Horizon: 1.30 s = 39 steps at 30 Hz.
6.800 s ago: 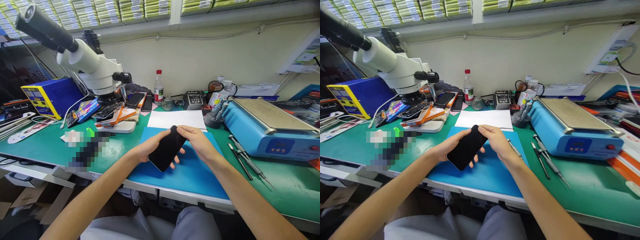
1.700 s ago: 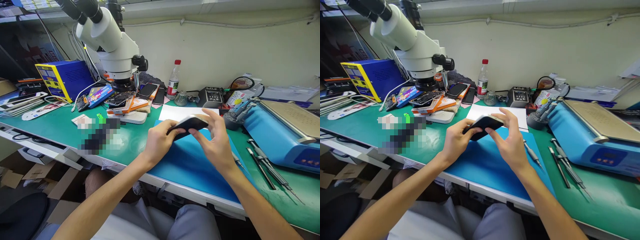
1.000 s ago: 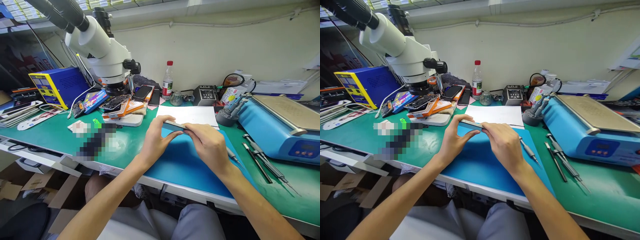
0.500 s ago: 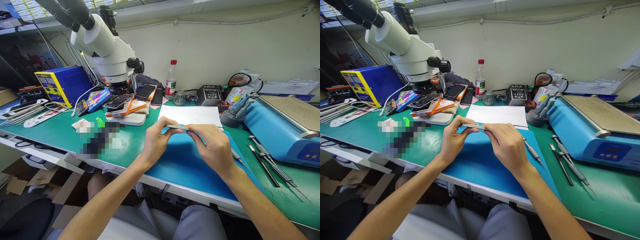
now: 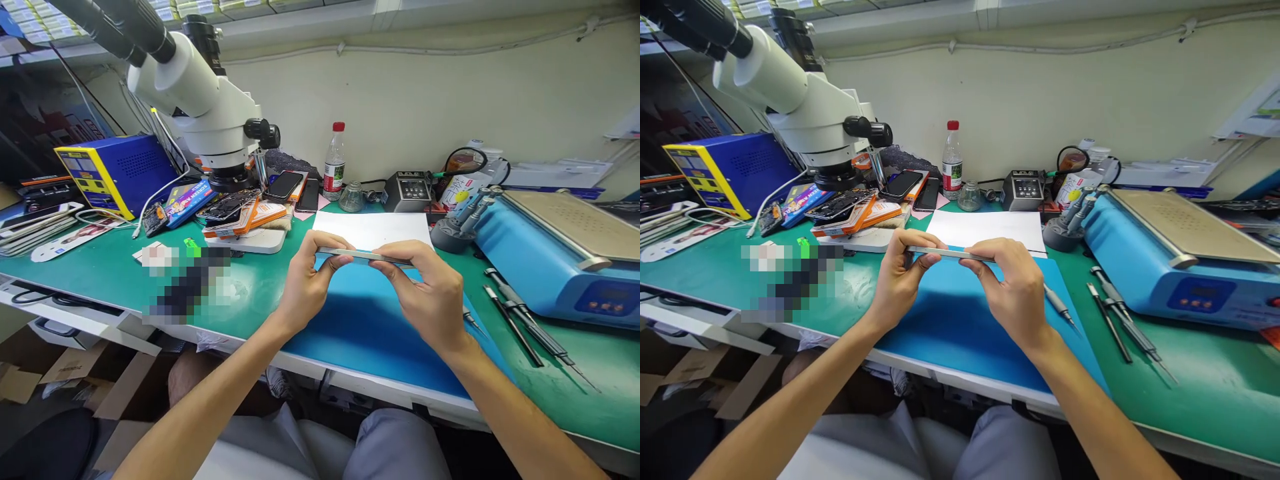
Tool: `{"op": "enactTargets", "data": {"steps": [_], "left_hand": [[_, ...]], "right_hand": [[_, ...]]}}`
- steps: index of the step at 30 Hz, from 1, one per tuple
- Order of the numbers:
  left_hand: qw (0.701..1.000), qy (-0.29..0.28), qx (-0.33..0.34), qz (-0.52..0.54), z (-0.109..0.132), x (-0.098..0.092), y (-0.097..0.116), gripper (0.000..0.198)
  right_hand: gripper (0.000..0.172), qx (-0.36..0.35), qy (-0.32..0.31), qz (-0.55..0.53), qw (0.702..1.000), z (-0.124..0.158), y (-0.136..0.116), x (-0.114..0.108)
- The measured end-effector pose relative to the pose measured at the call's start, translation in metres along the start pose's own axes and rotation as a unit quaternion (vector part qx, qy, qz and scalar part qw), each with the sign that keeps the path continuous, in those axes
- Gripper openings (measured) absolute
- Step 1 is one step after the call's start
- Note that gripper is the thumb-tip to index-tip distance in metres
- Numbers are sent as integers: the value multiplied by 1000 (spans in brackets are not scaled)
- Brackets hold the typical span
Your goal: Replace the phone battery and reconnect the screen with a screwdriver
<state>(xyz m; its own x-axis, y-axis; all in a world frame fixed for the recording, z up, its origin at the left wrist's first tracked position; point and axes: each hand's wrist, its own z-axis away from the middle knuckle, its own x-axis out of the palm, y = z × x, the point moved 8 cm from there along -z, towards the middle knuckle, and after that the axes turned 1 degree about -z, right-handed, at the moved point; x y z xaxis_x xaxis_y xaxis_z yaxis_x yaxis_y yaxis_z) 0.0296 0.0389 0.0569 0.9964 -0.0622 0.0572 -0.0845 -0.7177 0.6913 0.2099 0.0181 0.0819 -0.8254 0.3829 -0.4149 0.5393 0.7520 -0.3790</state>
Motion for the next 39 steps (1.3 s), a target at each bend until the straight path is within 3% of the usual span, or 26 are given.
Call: {"op": "enactTargets", "data": {"steps": [4, 7, 11, 12, 17, 20, 25, 31, 35, 39], "left_hand": [[1000, -13, 6, 17, 1, 2, -1, 11], [1000, 6, 12, -4, 0, -2, 1, 11], [997, 59, 31, -33, 0, -11, 7, 10], [996, 70, 36, -38, -1, -13, 8, 9], [995, 65, 47, -63, -1, -14, 7, 12], [993, 44, 32, -105, 0, -12, -1, 21], [978, 9, 24, -205, 4, -9, -6, 19], [978, -17, 25, -204, 6, -7, -7, 37], [984, -14, -18, -179, 7, -8, -10, 27], [984, -5, -158, -78, 11, -5, -25, 18]], "right_hand": [[12, -5, 4, -2, 1000, 0, -2, -1], [15, -3, 13, 6, 1000, -2, -1, -2], [46, 76, 36, -59, 995, -4, 14, -5], [47, 102, 41, -84, 990, -4, 19, -6], [12, 162, 29, -136, 977, 0, 26, -4], [10, 156, 37, -123, 979, 0, 22, -8], [9, 119, 30, -93, 988, -1, 17, -10], [9, 92, 26, -91, 991, -4, 12, -10], [10, 112, 61, -106, 986, -7, 18, -18], [42, 171, 121, -214, 954, -8, 38, -23]]}}
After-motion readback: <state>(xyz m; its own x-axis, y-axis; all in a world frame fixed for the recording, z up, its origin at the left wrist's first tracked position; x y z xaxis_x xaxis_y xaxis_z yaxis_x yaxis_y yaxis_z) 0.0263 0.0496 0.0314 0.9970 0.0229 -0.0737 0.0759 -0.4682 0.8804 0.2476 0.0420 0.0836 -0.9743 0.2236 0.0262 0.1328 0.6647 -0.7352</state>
